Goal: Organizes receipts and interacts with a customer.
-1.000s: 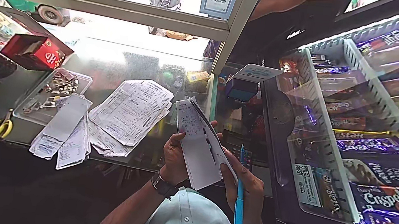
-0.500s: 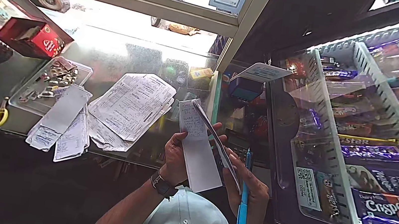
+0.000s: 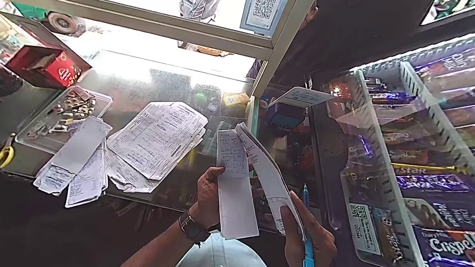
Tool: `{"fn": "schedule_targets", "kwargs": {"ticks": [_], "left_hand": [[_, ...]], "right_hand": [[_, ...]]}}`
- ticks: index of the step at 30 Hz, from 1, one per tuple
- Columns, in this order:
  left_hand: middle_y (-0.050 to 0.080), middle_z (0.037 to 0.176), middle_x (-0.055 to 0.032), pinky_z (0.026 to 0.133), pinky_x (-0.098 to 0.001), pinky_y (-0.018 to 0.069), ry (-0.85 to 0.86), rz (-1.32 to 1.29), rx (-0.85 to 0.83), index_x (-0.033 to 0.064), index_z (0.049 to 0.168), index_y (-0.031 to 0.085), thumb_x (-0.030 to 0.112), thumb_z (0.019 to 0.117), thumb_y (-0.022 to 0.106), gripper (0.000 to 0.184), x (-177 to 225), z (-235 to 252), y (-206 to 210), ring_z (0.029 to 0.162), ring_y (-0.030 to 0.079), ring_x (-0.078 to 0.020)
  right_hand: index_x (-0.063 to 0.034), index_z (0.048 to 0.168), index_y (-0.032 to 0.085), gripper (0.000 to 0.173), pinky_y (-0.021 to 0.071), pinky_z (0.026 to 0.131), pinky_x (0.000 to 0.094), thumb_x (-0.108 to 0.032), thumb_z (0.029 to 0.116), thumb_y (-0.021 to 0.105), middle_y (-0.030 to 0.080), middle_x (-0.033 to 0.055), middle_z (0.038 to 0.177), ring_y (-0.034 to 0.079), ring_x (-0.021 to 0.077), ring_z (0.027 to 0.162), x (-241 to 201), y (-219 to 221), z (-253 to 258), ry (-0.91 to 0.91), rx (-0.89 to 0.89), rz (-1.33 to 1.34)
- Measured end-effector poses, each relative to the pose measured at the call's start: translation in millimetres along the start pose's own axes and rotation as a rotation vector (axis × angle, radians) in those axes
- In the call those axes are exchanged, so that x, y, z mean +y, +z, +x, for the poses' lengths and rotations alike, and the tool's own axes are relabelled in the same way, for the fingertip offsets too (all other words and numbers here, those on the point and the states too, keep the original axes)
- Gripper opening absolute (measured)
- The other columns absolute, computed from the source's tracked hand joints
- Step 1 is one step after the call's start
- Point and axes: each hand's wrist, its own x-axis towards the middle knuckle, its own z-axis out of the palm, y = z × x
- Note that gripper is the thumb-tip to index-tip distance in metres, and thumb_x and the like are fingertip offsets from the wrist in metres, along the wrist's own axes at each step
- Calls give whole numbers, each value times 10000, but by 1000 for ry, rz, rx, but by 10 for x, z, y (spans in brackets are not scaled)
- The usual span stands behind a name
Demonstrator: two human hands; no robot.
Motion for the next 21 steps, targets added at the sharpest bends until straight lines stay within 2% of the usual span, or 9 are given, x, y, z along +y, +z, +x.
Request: {"fn": "schedule_targets", "kwargs": {"ticks": [5, 9, 11, 13, 15, 17, 21], "left_hand": [[728, 1147, -181, 904, -474, 589, -68, 29, -70, 96, 1153, 716, 301, 912, 621, 330, 67, 5, -31, 1064, 718, -300], [701, 1201, -187, 946, -507, 562, -79, 26, -109, 84, 1225, 682, 311, 895, 644, 403, 93, 14, -153, 1121, 688, -317], [721, 1170, -175, 877, -458, 595, -86, 8, -141, 92, 1165, 717, 290, 880, 660, 352, 106, 23, -122, 1048, 720, -289], [658, 1293, -201, 794, -401, 588, -123, -11, -226, 86, 1222, 685, 302, 879, 667, 405, 123, 60, -131, 976, 713, -269], [640, 1314, -202, 745, -369, 570, -151, -12, -255, 78, 1235, 677, 339, 858, 689, 459, 138, 87, -156, 907, 700, -245], [667, 1228, -194, 715, -357, 565, -151, -3, -241, 67, 1207, 676, 366, 840, 697, 474, 138, 97, -175, 852, 691, -233], [684, 1158, -185, 689, -355, 558, -148, -14, -225, 66, 1186, 683, 371, 837, 696, 463, 123, 101, -186, 820, 683, -230]], "right_hand": [[-113, 1317, 692, 312, 586, 848, 138, -116, 1015, 612, 758, -57, 1151, 698, -51, 979, -2, -21, 3, 12, 35, -32], [-102, 1309, 695, 303, 588, 847, 139, -124, 1016, 620, 758, -45, 1164, 703, -44, 980, -10, -49, 10, 17, 35, -61], [-118, 1315, 694, 305, 600, 836, 149, -131, 1018, 623, 757, -51, 1167, 712, -28, 973, -8, -54, 13, 14, 38, -51], [-127, 1326, 688, 312, 606, 832, 159, -134, 1021, 621, 750, -59, 1187, 714, -21, 977, -19, -54, 11, 17, 44, -35], [-129, 1332, 682, 317, 617, 816, 166, -142, 1020, 629, 745, -68, 1191, 716, -20, 971, -34, -44, 9, 33, 58, -21], [-118, 1330, 680, 316, 627, 795, 174, -143, 1019, 630, 747, -65, 1178, 721, -16, 949, -43, -40, 9, 48, 59, -8], [-116, 1332, 676, 322, 633, 782, 181, -137, 1013, 634, 744, -66, 1183, 723, -11, 947, -61, -49, 17, 57, 46, 3]]}}
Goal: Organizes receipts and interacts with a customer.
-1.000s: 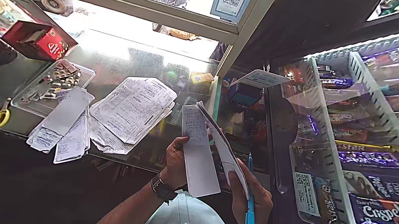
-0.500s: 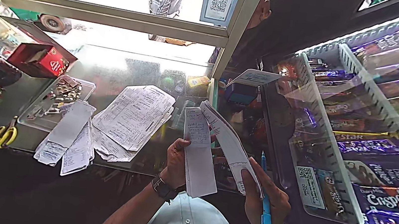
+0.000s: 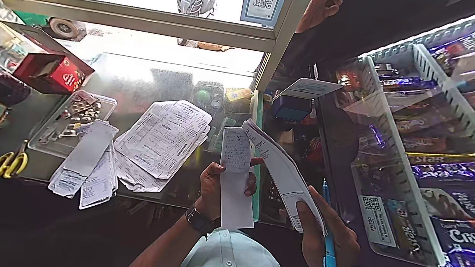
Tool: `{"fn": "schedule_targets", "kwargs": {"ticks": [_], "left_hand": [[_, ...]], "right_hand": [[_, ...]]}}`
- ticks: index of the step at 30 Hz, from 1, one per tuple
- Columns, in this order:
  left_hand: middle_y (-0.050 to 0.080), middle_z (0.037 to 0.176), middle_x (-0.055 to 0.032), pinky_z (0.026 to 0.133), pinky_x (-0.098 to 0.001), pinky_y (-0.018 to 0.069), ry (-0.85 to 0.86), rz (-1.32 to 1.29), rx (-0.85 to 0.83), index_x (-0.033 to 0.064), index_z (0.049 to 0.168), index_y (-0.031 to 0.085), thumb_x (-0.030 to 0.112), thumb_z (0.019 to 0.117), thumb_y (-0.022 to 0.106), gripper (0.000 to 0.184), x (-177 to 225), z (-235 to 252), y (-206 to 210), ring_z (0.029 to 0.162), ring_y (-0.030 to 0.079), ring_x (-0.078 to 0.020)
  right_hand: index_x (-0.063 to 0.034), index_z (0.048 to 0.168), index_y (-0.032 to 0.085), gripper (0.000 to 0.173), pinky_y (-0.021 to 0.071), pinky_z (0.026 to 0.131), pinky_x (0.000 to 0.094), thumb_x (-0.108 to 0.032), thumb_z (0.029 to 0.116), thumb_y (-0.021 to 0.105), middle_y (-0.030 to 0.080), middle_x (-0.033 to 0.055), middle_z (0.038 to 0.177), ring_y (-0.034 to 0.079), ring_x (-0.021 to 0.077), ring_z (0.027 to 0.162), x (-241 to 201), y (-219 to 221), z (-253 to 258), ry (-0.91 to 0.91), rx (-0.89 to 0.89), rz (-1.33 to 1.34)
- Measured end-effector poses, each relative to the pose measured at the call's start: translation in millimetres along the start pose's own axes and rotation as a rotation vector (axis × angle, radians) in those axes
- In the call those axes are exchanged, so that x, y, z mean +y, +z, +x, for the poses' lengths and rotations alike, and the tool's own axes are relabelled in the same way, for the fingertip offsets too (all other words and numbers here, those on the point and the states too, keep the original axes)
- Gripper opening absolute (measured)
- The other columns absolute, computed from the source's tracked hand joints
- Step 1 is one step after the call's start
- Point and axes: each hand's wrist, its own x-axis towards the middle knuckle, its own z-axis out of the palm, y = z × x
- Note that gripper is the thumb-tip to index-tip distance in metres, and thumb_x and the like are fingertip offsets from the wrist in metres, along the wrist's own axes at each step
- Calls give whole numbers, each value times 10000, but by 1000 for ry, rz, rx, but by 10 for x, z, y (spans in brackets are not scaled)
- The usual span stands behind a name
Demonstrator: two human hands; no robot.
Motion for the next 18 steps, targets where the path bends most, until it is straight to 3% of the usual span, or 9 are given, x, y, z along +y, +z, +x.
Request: {"fn": "schedule_targets", "kwargs": {"ticks": [4, 18], "left_hand": [[645, 1260, -207, 686, -354, 552, 1, -23, 1, 68, 1232, 651, 368, 837, 696, 499, -8, -3, -30, 837, 680, -238], [630, 1273, -213, 691, -363, 545, 2, -28, 0, 66, 1270, 622, 388, 844, 684, 537, -30, -38, -30, 852, 671, -246]], "right_hand": [[-132, 1339, 674, 328, 637, 789, 192, -132, 1014, 631, 735, -75, 1211, 722, -8, 970, -25, 2, -6, 22, 0, 28], [-138, 1339, 674, 333, 646, 771, 202, -125, 1008, 640, 736, -85, 1204, 732, 7, 944, -54, 15, -44, 29, -15, 62]]}}
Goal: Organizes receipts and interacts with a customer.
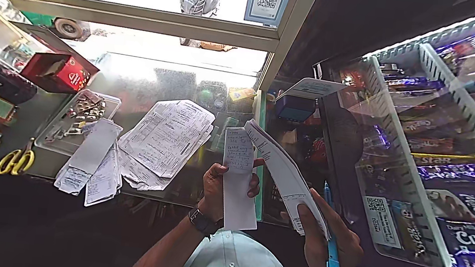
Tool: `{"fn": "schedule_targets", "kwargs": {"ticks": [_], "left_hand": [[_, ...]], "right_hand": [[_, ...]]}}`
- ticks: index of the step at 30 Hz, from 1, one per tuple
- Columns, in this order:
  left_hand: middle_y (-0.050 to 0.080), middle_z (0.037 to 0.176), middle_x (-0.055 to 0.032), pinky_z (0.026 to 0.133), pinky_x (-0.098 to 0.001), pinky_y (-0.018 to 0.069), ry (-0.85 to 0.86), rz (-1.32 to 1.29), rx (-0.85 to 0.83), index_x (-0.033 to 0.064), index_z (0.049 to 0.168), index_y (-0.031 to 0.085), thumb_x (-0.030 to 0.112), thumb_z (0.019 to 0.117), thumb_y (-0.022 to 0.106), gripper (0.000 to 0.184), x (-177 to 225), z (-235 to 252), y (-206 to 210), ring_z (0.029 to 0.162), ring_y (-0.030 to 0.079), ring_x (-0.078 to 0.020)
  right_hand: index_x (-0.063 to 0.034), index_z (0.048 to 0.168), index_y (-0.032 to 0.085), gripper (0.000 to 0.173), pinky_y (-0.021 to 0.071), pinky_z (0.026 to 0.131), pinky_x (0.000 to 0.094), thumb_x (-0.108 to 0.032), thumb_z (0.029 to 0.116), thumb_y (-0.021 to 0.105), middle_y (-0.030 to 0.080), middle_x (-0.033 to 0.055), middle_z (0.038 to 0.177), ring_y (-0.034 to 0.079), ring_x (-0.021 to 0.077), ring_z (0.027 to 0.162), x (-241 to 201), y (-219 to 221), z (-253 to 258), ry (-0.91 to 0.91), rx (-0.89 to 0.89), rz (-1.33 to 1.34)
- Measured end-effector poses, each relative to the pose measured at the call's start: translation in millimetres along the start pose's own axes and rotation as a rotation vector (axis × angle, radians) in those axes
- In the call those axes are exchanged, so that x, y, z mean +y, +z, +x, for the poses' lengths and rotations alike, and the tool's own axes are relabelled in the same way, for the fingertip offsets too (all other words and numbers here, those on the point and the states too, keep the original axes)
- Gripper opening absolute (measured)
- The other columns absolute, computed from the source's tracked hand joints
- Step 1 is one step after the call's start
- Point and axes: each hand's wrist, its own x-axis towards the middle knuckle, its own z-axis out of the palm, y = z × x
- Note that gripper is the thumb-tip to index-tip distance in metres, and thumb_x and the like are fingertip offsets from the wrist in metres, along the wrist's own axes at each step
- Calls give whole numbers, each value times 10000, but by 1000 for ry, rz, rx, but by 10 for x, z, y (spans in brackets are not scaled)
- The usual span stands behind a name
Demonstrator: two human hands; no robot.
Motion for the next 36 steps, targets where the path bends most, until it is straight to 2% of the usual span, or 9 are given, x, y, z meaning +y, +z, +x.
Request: {"fn": "schedule_targets", "kwargs": {"ticks": [6, 16, 18, 21, 23, 25, 28, 31, 36], "left_hand": [[615, 1280, -205, 688, -346, 535, -9, 0, -4, 57, 1340, 575, 400, 830, 693, 626, -13, -3, -20, 831, 655, -225], [646, 1225, -195, 697, -359, 552, 5, 20, -4, 69, 1290, 613, 375, 842, 688, 548, 1, -17, 45, 839, 671, -240], [662, 1258, -208, 782, -397, 575, 51, 25, 42, 68, 1235, 663, 331, 855, 689, 463, 3, -45, 88, 943, 701, -267], [747, 1100, -164, 910, -476, 588, 129, 49, 152, 77, 1089, 746, 285, 867, 660, 317, -4, -77, 159, 1029, 731, -280], [660, 1293, -220, 997, -510, 534, 127, 77, 87, 59, 1266, 652, 310, 908, 593, 441, -9, -33, 98, 1184, 659, -345], [477, 1492, -267, 1089, -557, 440, 98, 97, 7, 79, 1501, 413, 350, 927, 538, 647, -10, 23, 49, 1335, 522, -419], [452, 1514, -264, 1092, -565, 434, 88, 95, 23, 98, 1534, 357, 385, 925, 532, 696, -9, 37, 59, 1346, 509, -428], [435, 1532, -258, 1088, -585, 429, 85, 107, 28, 123, 1541, 343, 425, 936, 474, 689, -42, 54, 69, 1360, 491, -442], [475, 1505, -209, 991, -538, 497, 192, 75, 168, 168, 1518, 338, 368, 952, 389, 603, -100, 72, 114, 1305, 544, -399]], "right_hand": [[-149, 1350, 668, 338, 647, 760, 195, -130, 1013, 636, 738, -92, 1185, 733, 10, 934, 15, 10, -17, -12, 0, 16], [-165, 1354, 672, 341, 640, 785, 201, -130, 1018, 629, 738, -67, 1209, 732, 27, 963, 33, 2, -12, -55, -35, 2], [-204, 1331, 694, 328, 632, 863, 230, -132, 1017, 632, 726, -24, 1276, 729, 87, 1065, 65, 7, -15, -89, -89, -4], [-242, 1261, 738, 300, 587, 973, 269, -120, 1003, 645, 709, 52, 1313, 689, 159, 1187, 122, 58, -61, -131, -180, -65], [-233, 1230, 755, 280, 553, 1055, 312, -119, 998, 646, 701, 77, 1323, 646, 187, 1263, 163, 105, -96, -168, -231, -100], [-248, 1242, 744, 282, 511, 1110, 336, -146, 1007, 626, 691, 74, 1341, 603, 201, 1322, 184, 130, -114, -203, -285, -140], [-255, 1280, 718, 310, 489, 1131, 334, -162, 995, 634, 676, 58, 1367, 578, 196, 1348, 197, 142, -120, -216, -335, -175], [-242, 1306, 704, 355, 471, 1149, 333, -256, 952, 722, 659, 48, 1395, 563, 183, 1364, 232, 116, -121, -190, -387, -195], [-225, 1430, 606, 769, 438, 1157, 346, -698, 830, 692, 611, 43, 1457, 525, 155, 1395, 281, 132, -118, -149, -535, -253]]}}
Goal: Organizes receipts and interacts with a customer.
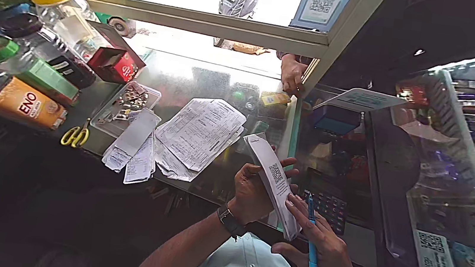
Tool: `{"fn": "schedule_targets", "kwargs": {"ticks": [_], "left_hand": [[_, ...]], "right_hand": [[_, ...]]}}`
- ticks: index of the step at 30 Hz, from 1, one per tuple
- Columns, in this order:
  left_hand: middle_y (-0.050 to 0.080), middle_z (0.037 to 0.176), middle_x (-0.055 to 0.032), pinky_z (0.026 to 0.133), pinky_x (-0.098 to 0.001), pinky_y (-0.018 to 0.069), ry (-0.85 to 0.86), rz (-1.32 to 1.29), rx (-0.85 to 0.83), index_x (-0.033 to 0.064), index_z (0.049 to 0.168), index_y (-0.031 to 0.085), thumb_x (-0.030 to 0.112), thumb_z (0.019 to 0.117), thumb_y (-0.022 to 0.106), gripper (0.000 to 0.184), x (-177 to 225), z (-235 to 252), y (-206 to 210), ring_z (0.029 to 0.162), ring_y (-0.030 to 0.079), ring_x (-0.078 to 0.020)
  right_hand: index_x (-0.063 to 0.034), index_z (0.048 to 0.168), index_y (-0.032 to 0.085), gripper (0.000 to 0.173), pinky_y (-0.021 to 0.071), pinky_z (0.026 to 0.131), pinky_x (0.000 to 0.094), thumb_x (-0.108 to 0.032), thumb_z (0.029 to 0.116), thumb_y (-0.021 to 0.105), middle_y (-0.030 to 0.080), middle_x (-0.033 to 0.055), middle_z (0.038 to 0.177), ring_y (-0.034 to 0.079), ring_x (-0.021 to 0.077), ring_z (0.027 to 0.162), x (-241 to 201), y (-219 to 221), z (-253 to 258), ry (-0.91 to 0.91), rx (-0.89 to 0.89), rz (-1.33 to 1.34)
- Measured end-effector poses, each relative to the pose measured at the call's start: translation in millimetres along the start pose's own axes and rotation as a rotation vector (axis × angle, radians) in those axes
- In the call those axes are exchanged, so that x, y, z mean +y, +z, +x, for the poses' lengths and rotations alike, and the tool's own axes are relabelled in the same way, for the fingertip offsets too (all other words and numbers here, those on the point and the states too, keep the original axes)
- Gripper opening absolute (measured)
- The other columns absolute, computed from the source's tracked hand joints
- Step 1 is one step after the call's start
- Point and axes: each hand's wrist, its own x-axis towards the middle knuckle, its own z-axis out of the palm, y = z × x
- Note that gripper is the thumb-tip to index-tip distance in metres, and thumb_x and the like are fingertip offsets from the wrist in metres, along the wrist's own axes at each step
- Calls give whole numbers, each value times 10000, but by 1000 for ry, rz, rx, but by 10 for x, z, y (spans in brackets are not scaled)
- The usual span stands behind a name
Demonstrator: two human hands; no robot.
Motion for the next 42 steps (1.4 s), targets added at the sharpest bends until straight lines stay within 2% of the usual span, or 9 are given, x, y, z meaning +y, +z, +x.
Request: {"fn": "schedule_targets", "kwargs": {"ticks": [3, 7, 11, 14, 20, 24, 28, 35, 42], "left_hand": [[524, 1471, -156, 872, -458, 548, 74, -19, 96, 193, 1458, 399, 317, 972, 403, 502, -31, 0, 31, 1214, 611, -324], [575, 1401, -119, 741, -366, 561, 140, 23, 196, 162, 1366, 492, 382, 1015, 431, 419, -73, -59, 200, 1066, 660, -234], [536, 1394, -130, 1025, -409, 498, 170, 124, 195, 148, 1531, 269, 439, 1095, 296, 525, 136, -49, 322, 1226, 592, -231], [679, 1147, -144, 923, -417, 583, 315, 369, 293, 35, 1406, 450, 88, 1084, 425, 328, 428, 0, 352, 1011, 704, -222], [722, 980, -133, 824, -343, 608, 540, 719, 315, -66, 1219, 605, -80, 973, 553, 252, 709, -143, 307, 845, 713, -157], [566, 1435, -133, 980, -383, 556, 693, 1568, 501, 16, 1511, 380, 171, 940, 703, 674, 1391, -432, -9, 1218, 622, -204], [460, 1546, -181, 1105, -652, 351, 593, 2362, 1149, 88, 1517, 461, 468, 863, 759, 812, 2436, -862, -353, 1445, 375, -430], [539, 1445, -233, 1093, -666, 344, 186, 2319, 1479, 100, 1586, 328, 577, 748, 830, 1087, 3109, -1012, -698, 1329, 503, -438], [619, 1300, -238, 1015, -616, 452, 659, 2272, 1482, 72, 1402, 580, 524, 740, 833, 841, 3227, -1183, -509, 1206, 586, -423]], "right_hand": [[-148, 1470, 564, 880, 453, 1135, 322, -720, 812, 688, 610, 76, 1454, 558, 144, 1358, -35, 27, 14, 20, -24, 9], [-83, 1472, 556, 620, 555, 970, 268, -340, 933, 719, 697, 132, 1308, 703, 143, 1114, -58, 123, 31, 80, -5, 15], [80, 1308, 628, 396, 516, 924, 129, -112, 962, 621, 743, 114, 1147, 672, -40, 1022, -108, 74, 99, 203, 128, 188], [-124, 1300, 673, 407, 584, 915, 201, -67, 898, 692, 742, -108, 1167, 691, -9, 1035, 6, 65, 88, 330, 162, 627], [-131, 1342, 661, 428, 626, 827, 257, -40, 925, 687, 780, -18, 1101, 752, 105, 927, 160, 351, 175, 355, 52, 891], [-77, 1294, 680, 401, 630, 756, 237, 15, 906, 641, 785, -20, 1021, 747, 85, 841, 189, 593, 326, 429, 91, 891], [-9, 1272, 669, 375, 619, 766, 223, 3, 900, 623, 776, 14, 1045, 739, 84, 871, 278, 821, 553, 465, 147, 800], [-6, 1332, 616, 402, 605, 855, 239, -83, 938, 634, 732, 51, 1197, 714, 109, 1035, 234, 939, 985, 520, 193, 785], [32, 1345, 593, 437, 542, 1005, 256, -105, 936, 664, 632, 94, 1391, 609, 129, 1262, 164, 864, 807, 438, 157, 583]]}}
